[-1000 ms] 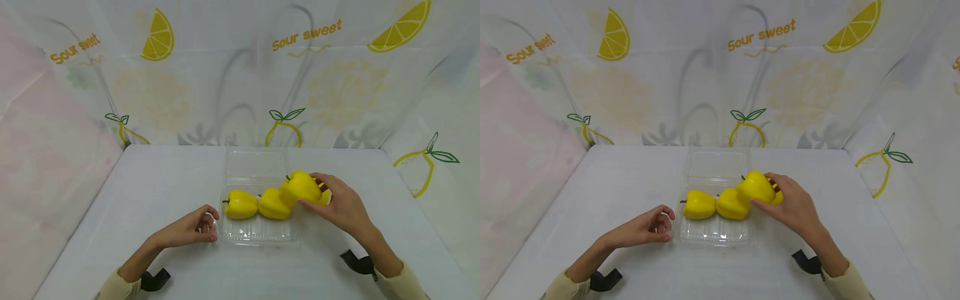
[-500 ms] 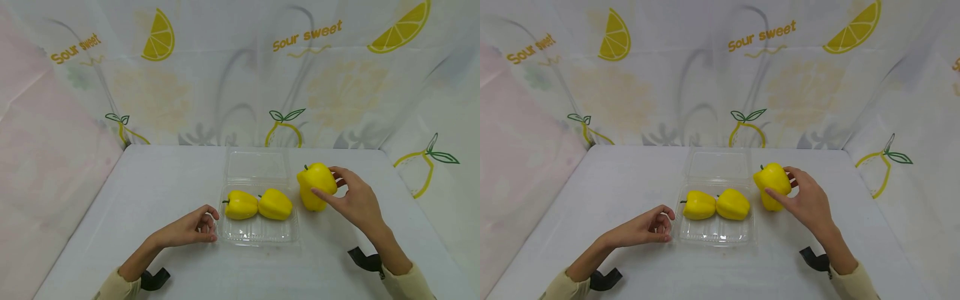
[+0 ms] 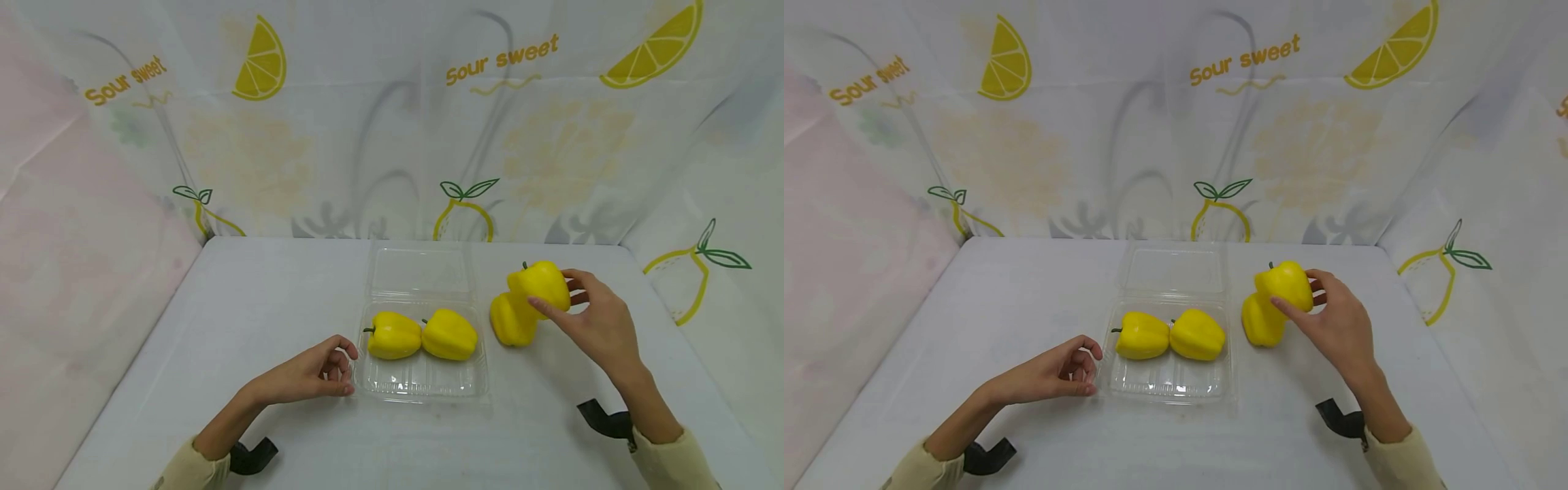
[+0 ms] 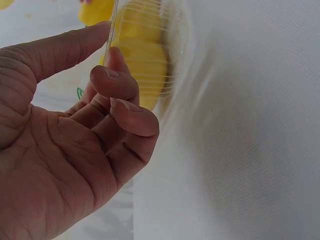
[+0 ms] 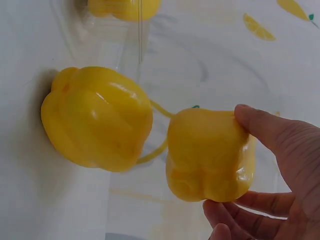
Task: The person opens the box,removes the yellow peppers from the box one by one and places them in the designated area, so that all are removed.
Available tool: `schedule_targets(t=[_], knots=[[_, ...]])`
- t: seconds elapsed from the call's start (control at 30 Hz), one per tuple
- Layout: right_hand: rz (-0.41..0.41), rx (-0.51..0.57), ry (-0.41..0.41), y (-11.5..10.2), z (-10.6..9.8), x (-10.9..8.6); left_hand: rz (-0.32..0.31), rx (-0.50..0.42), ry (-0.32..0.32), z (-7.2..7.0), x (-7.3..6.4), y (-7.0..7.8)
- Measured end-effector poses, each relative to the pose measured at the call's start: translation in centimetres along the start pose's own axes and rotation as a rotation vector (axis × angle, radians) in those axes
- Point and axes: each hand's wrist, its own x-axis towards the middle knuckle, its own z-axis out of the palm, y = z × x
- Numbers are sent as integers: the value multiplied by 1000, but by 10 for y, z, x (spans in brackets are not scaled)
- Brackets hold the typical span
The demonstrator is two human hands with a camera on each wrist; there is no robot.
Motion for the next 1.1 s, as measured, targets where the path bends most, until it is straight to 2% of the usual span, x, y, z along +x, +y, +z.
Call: schedule_targets(t=[0.37,0.67,1.1], knots=[[112,-94,-52,8,-6,1,15,-3,4,1,0,2],[193,-115,-97,14,-8,-1,13,-5,10,2,-1,3],[251,-178,-176,23,-5,-5,19,5,6,1,0,-1]])
